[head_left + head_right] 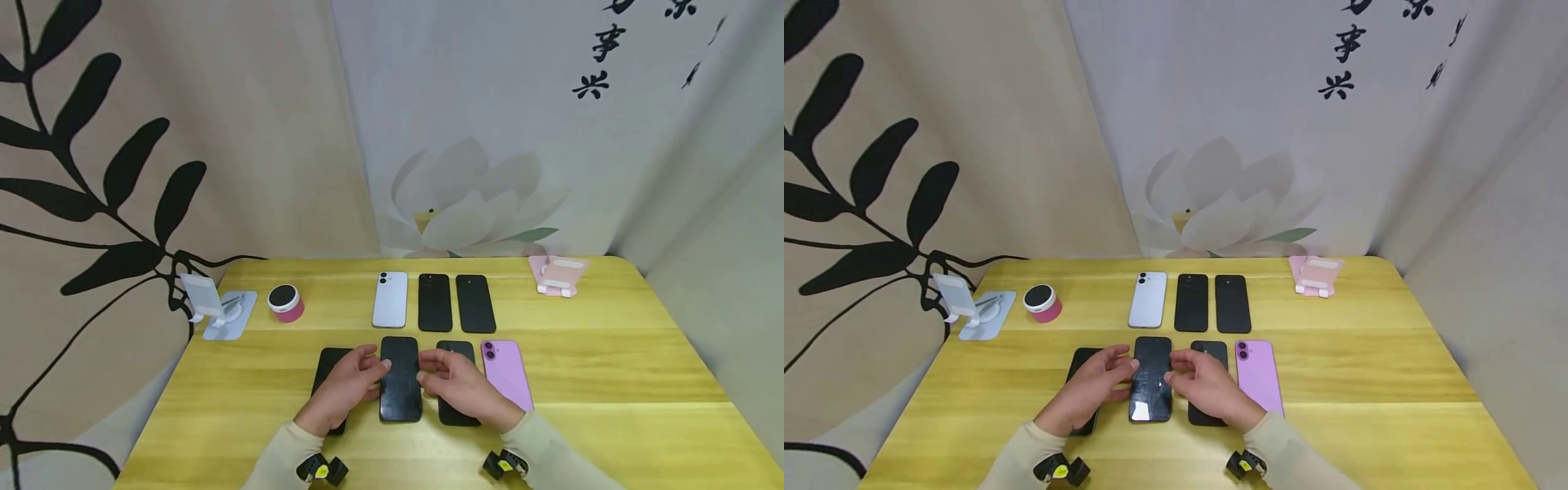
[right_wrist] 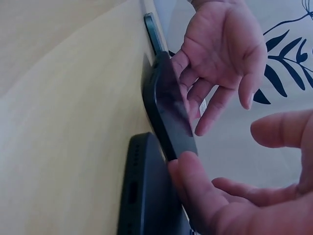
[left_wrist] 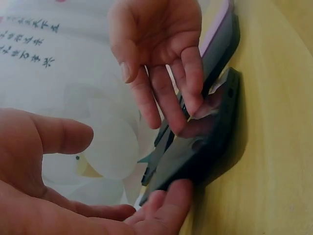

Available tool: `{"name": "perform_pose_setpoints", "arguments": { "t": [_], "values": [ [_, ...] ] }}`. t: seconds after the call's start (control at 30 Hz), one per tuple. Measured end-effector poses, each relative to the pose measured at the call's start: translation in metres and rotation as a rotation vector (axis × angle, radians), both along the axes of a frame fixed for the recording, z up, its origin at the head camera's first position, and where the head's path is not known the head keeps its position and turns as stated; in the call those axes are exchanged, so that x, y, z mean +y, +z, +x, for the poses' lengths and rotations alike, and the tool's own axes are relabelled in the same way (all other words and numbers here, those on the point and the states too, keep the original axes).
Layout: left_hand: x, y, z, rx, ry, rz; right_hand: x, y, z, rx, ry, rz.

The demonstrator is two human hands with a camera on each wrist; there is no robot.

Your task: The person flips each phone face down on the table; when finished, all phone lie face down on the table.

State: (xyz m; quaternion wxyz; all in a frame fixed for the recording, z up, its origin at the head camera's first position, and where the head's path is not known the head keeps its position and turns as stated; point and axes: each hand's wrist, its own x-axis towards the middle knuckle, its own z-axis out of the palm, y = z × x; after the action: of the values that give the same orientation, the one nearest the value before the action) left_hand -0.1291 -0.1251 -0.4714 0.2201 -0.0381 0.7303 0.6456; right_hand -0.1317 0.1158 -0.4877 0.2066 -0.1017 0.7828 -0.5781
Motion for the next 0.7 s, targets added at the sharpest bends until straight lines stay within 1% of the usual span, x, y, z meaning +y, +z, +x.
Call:
{"name": "perform_pose_setpoints", "arguments": {
  "t": [0.1,0.23,0.37,0.43,0.57,0.7],
  "values": [
    [0.001,-0.002,0.001,0.008,0.005,0.006,-0.001,-0.002,0.002,0.029,0.0,0.011],
    [0.002,-0.005,0.0,0.043,0.016,0.011,-0.001,-0.002,0.003,0.09,0.007,0.053],
    [0.003,-0.011,-0.003,0.071,0.016,0.051,-0.002,-0.002,0.002,0.128,0.015,0.091],
    [0.003,-0.013,-0.004,0.077,0.011,0.09,-0.002,-0.003,0.002,0.128,0.007,0.087],
    [0.002,-0.018,-0.006,0.078,-0.01,0.156,-0.002,-0.004,0.0,0.093,-0.006,0.044],
    [0.0,-0.023,-0.006,0.058,-0.039,0.214,-0.002,-0.005,-0.001,0.059,-0.018,0.016]
  ]
}}
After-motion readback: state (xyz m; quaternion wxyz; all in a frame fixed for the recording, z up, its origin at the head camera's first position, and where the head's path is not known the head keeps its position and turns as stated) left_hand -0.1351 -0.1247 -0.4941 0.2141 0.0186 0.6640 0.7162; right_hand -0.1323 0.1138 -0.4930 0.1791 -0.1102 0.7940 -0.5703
